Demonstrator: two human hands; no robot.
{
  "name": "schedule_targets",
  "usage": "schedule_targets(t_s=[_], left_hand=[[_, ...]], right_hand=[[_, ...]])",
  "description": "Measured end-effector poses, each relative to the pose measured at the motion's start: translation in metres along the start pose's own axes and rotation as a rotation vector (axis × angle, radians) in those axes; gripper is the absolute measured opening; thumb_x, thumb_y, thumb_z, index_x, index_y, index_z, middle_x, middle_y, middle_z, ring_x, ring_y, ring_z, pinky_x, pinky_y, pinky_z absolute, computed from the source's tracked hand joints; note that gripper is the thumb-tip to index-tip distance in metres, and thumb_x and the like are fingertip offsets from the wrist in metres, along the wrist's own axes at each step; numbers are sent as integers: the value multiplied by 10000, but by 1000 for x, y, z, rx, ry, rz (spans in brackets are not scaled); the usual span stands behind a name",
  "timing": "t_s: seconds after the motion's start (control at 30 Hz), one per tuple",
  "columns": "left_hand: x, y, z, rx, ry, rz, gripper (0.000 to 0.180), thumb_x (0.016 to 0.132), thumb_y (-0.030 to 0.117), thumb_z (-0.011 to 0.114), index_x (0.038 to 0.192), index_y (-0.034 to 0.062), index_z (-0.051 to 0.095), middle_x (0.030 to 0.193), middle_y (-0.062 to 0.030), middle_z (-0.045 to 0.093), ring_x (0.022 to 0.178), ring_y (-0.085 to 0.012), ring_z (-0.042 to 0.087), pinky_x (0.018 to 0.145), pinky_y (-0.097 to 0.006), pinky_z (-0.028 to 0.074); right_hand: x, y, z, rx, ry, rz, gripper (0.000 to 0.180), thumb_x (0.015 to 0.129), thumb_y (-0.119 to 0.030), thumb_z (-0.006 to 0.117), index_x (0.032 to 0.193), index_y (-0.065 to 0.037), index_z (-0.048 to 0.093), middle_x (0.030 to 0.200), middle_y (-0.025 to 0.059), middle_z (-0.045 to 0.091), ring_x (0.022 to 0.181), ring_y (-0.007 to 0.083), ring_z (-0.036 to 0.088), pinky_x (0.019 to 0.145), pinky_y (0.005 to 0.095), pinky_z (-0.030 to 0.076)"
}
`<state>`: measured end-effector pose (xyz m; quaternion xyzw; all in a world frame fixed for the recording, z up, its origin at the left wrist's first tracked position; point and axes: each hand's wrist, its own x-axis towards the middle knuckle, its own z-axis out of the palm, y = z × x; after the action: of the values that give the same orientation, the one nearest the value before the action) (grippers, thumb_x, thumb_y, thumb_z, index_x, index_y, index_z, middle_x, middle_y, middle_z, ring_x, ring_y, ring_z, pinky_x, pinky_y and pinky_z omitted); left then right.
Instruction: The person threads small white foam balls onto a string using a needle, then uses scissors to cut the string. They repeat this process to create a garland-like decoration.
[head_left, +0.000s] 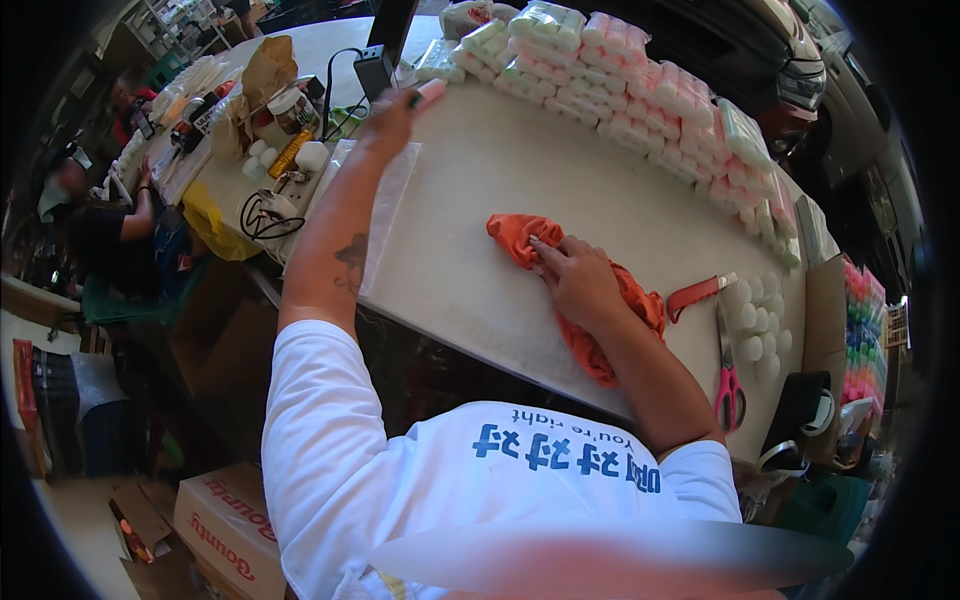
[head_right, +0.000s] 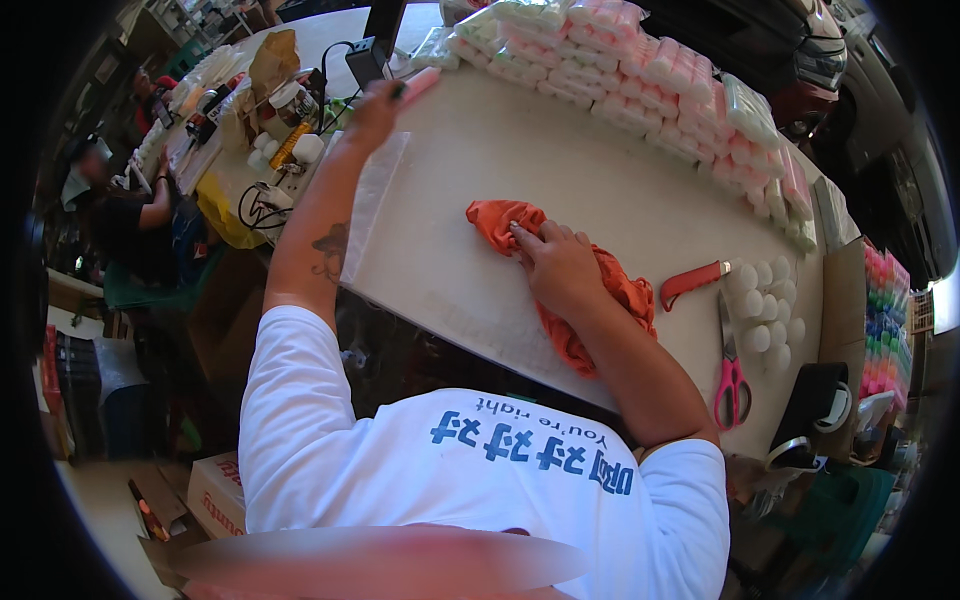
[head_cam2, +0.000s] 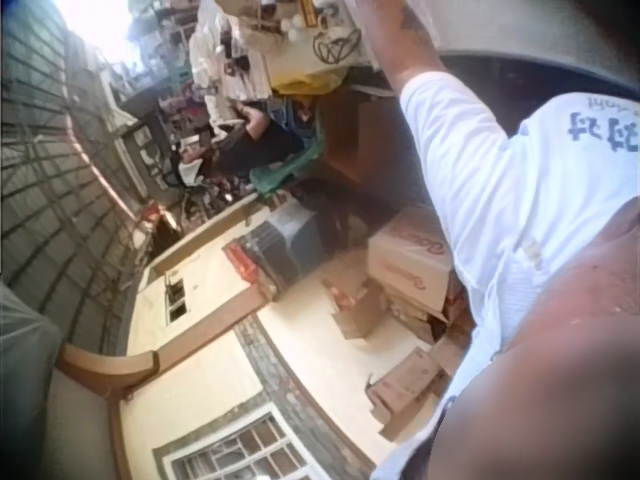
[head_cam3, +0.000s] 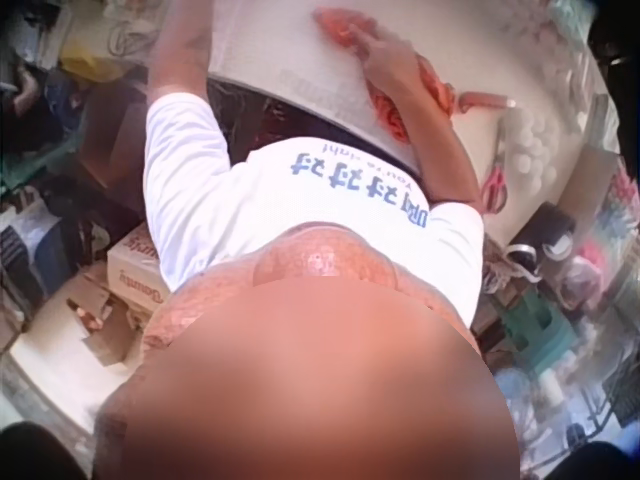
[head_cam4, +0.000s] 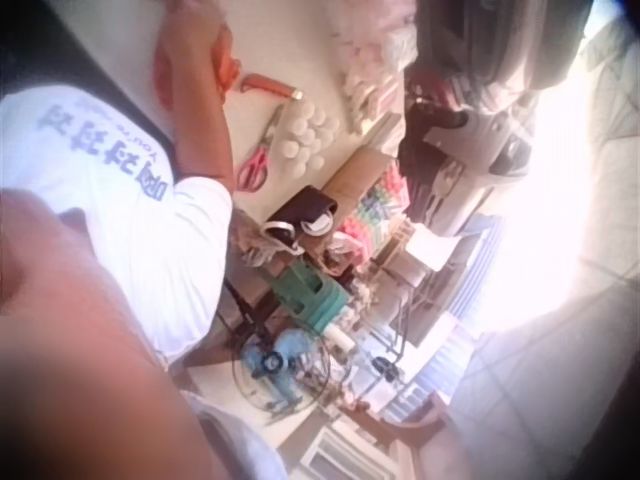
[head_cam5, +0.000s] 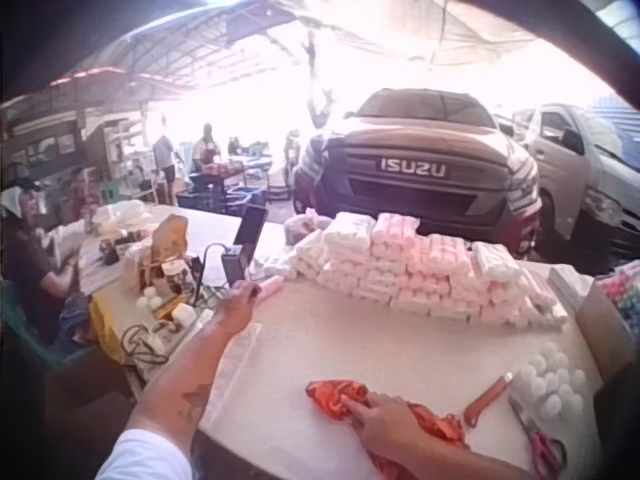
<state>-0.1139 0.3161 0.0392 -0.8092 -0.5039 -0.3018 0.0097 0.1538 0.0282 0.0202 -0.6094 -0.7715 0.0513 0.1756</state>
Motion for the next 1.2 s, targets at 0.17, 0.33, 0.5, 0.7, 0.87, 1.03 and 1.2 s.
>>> schedule_targets(t_s=[0.17, 0.33, 0.5, 0.7, 0.87, 1.03, 1.2], left_hand=[[11, -44, -25, -129, 322, -301, 314, 860, 140, 606, 1140, 24, 523, 1123, -244, 584, 1049, -389, 577, 874, -445, 472], [16, -48, -28, -126, 312, -484, 451, 837, 180, 635, 1208, 4, 448, 1125, -262, 585, 1044, -403, 588, 898, -442, 466], [23, -41, -30, -152, 84, -530, 607, 828, 214, 648, 1299, 3, 326, 1232, -286, 502, 1125, -411, 546, 939, -428, 455], [-27, 21, -90, -10, -1, -326, 860, 812, 390, 696, 1421, 23, 213, 1394, -300, 297, 1280, -421, 396, 1027, -442, 393], [-202, 68, -150, 313, -722, 42, 933, 751, 321, 757, 1490, 243, 192, 1550, -149, 166, 1413, -384, 182, 1130, -527, 213], [-235, 13, -157, 21, -462, -73, 507, 833, 125, 661, 1317, 128, 511, 1322, -159, 507, 1221, -296, 482, 1030, -371, 379], [-212, -24, -163, -393, -250, -418, 221, 926, 185, 576, 1054, 25, 657, 834, -66, 656, 743, -149, 574, 710, -284, 461]], right_hand=[[30, 30, -18, 241, 194, 183, 290, 909, -198, 549, 1173, -101, 617, 940, 187, 592, 873, 366, 583, 789, 422, 474], [88, 97, -11, -306, 265, 398, 395, 926, -317, 502, 1265, -123, 563, 1233, 168, 520, 1156, 360, 488, 899, 450, 446], [131, 121, 43, -289, 226, 399, 446, 929, -341, 482, 1272, -64, 547, 1318, 177, 495, 1237, 364, 440, 957, 455, 416], [210, 45, 68, 8, -12, 46, 415, 957, -294, 402, 1253, -53, 565, 1380, 173, 475, 1335, 281, 376, 1103, 379, 297], [192, -3, 94, 30, -87, -162, 488, 974, -294, 370, 1406, -72, 414, 1501, 110, 333, 1412, 236, 256, 1161, 353, 153], [143, -54, 78, -7, -170, -248, 475, 958, -260, 415, 1346, 13, 452, 1458, 187, 373, 1388, 289, 300, 1156, 374, 190], [26, -165, 85, 268, -176, -554, 263, 848, -114, 517, 1066, 10, 599, 1187, 191, 577, 1155, 333, 531, 978, 402, 423]])
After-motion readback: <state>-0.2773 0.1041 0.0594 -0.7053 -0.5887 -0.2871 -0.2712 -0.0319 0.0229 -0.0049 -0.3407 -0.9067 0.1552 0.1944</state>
